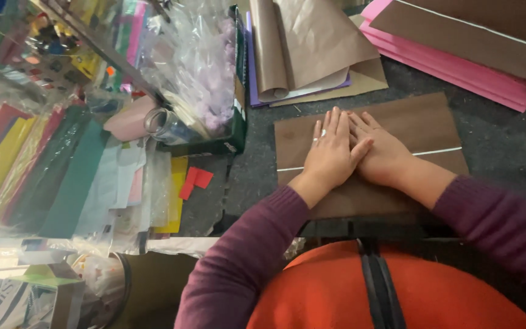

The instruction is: Folding and applying glue to brown wrapping paper on a workbench.

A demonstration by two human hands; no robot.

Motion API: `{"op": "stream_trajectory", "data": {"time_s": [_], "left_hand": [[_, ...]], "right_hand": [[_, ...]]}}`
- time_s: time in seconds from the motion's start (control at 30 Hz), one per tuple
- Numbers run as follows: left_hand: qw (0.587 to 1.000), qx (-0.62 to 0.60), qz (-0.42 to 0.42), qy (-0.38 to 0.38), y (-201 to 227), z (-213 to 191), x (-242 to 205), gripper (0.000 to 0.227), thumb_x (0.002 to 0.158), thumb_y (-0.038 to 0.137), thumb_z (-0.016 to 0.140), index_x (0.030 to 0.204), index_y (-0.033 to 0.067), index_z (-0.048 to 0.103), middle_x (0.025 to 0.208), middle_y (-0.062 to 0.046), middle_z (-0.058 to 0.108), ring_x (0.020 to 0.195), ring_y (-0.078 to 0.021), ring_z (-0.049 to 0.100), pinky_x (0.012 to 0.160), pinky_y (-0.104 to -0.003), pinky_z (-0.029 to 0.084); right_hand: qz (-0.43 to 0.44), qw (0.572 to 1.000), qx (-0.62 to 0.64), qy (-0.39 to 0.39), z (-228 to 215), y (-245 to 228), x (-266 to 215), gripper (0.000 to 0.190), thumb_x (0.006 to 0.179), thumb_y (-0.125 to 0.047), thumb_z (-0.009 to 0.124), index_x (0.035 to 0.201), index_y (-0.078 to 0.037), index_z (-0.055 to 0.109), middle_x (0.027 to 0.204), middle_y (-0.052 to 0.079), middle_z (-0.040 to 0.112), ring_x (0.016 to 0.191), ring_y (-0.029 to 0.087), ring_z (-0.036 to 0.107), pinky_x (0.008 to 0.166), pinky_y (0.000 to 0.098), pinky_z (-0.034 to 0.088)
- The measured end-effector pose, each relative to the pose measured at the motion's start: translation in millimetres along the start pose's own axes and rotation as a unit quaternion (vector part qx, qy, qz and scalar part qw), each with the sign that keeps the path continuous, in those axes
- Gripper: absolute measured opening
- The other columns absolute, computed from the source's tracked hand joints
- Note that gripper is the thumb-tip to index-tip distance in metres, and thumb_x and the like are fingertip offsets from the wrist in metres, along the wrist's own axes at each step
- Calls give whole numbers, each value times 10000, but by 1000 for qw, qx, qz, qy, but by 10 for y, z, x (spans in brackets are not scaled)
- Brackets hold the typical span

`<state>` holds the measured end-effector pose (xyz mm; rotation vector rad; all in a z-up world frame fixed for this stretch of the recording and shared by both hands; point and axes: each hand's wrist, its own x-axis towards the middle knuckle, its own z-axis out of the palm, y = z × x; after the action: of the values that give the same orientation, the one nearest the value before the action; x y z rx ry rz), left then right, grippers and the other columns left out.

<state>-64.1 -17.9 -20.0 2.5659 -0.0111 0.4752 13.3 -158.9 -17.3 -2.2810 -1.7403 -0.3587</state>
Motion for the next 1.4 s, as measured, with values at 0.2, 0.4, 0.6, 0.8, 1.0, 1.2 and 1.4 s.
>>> {"op": "stream_trajectory", "data": {"time_s": [0.2,0.4,0.6,0.8,1.0,1.2,1.4], "left_hand": [[987,135,-15,-83,34,-279,48,1025,922,735,444,1561,-53,299,1643,-256,281,1551,-383,206,1243,-511,126],[976,192,-43,-90,-100,-510,-71,1088,889,769,480,1538,-87,308,1643,-255,287,1545,-364,227,1240,-496,151],[970,217,-68,-84,-248,-710,-121,1140,855,783,543,1515,-119,316,1615,-293,295,1530,-402,231,1248,-521,142],[968,211,-107,-78,-348,-791,-172,1165,847,768,580,1501,-153,294,1600,-337,273,1511,-430,224,1221,-536,154],[967,218,-115,-65,-377,-875,-261,1196,821,776,607,1506,-149,283,1604,-331,273,1525,-426,224,1231,-534,158],[963,205,-156,-83,-335,-1019,-406,1257,769,774,656,1499,-165,248,1593,-365,232,1508,-457,191,1219,-518,144],[958,229,-157,-69,-366,-993,-500,1232,808,777,627,1475,-195,272,1574,-389,245,1501,-474,210,1230,-526,124]], "right_hand": [[105,993,50,14,-58,142,-93,718,950,-340,471,1560,26,370,1623,220,379,1530,370,333,1248,534,208],[172,983,-22,-62,-287,289,-240,1071,862,-777,484,1494,79,369,1588,277,350,1509,387,298,1239,494,199],[239,966,-46,-90,-302,611,-515,1202,817,-870,424,1538,79,273,1623,272,238,1528,372,185,1220,467,129],[305,945,-51,-108,-343,688,-608,1225,829,-877,417,1544,101,239,1630,288,213,1537,370,161,1222,479,132],[313,942,-55,-106,-348,677,-625,1194,863,-864,391,1554,100,254,1636,290,229,1550,370,170,1236,491,146],[300,951,-42,-69,-357,653,-644,1209,856,-866,398,1543,120,267,1629,314,239,1535,395,193,1226,501,154],[302,950,-44,-70,-312,683,-665,1221,868,-879,396,1554,124,278,1625,343,246,1535,426,204,1242,501,146]]}}
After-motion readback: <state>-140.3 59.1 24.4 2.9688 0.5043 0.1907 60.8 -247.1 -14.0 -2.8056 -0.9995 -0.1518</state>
